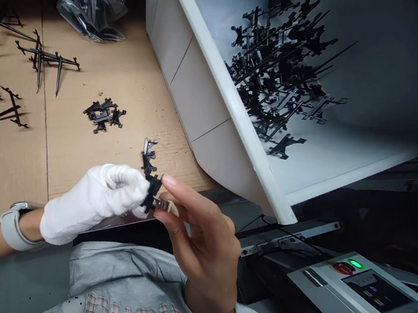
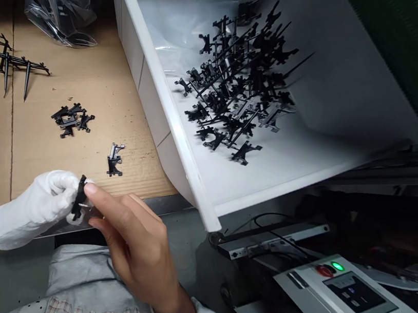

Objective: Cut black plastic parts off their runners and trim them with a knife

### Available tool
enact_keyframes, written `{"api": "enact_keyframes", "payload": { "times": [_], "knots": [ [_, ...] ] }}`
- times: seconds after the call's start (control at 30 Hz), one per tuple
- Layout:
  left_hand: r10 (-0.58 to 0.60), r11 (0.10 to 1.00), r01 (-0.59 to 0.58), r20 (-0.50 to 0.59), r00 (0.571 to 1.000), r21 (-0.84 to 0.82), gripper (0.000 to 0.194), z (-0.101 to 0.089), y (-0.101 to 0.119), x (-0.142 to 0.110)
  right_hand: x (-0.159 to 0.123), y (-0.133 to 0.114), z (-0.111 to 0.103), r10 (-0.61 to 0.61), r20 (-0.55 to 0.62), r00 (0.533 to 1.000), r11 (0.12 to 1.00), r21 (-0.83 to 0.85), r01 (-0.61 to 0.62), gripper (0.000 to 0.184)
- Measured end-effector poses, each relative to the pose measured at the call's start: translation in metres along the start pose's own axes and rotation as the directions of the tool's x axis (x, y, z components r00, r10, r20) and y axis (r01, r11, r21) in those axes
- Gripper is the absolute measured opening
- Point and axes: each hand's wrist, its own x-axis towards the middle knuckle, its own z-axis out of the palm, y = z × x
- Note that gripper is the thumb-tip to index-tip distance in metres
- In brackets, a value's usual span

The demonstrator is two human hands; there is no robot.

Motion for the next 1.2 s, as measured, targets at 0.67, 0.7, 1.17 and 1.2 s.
{"api": "enact_keyframes", "payload": {
  "times": [0.67, 0.7, 1.17, 1.2],
  "knots": [
    [-0.080, 0.996, 0.083, 0.076, 0.994, -0.034, 0.044, -0.002, 0.001, -0.005, 0.000, -0.004, -0.006, 0.078, 0.056, 0.995, 0.997, -0.032, -0.077, 0.062],
    [-0.068, 0.997, 0.071, 0.068, 0.995, -0.032, 0.043, -0.002, 0.002, -0.005, -0.001, -0.005, -0.007, 0.080, 0.054, 0.995, 0.996, -0.050, -0.077, 0.061],
    [-0.047, 0.998, 0.044, 0.046, 0.998, 0.047, 0.062, 0.003, 0.011, -0.007, 0.003, 0.000, -0.007, 0.065, 0.085, 0.994, 0.998, 0.006, -0.066, 0.070],
    [-0.049, 0.997, 0.047, 0.051, 0.997, 0.054, 0.063, 0.003, 0.012, -0.007, 0.002, -0.001, -0.007, 0.072, 0.091, 0.993, 0.997, 0.007, -0.073, 0.071]
  ]
}}
